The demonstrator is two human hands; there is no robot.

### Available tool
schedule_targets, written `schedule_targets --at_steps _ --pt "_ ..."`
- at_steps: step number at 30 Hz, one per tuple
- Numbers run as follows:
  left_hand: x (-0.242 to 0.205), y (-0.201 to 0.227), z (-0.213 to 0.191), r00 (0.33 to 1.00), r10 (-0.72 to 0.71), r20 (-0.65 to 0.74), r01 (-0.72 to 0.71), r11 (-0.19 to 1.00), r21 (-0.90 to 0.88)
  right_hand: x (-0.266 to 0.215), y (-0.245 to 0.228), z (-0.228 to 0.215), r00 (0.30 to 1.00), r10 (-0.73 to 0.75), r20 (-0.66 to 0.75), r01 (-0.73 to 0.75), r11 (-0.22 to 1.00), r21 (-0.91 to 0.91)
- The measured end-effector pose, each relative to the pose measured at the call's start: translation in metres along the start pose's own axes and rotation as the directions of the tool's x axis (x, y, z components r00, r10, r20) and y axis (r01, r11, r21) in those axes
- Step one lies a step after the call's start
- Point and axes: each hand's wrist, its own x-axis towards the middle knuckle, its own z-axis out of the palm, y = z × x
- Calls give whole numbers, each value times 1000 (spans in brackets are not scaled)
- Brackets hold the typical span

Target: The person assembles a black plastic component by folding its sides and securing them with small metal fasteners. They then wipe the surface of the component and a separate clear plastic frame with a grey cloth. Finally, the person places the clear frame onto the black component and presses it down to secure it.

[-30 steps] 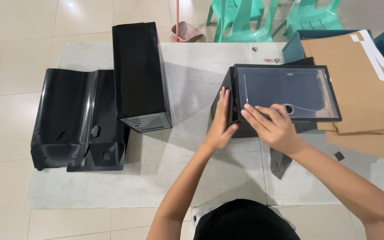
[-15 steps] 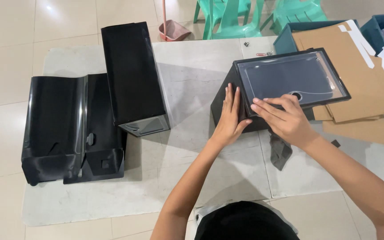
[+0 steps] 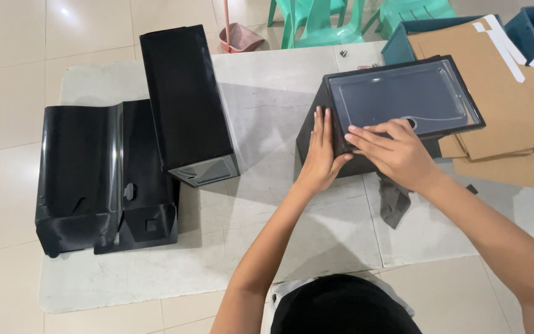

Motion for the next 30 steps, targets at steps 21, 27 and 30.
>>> schedule_targets --at_steps 21,27,30 --pt "-2 26 -29 1000 9 22 -5 987 -159 -6 23 5 998 -17 63 7 989 150" --pt "5 31 -44 996 84 0 -84 996 -22 -13 25 9 999 -16 42 10 992 129" --pt "13 37 -50 968 247 -37 -230 940 251 -21 24 15 1000 -4 23 2 997 71"
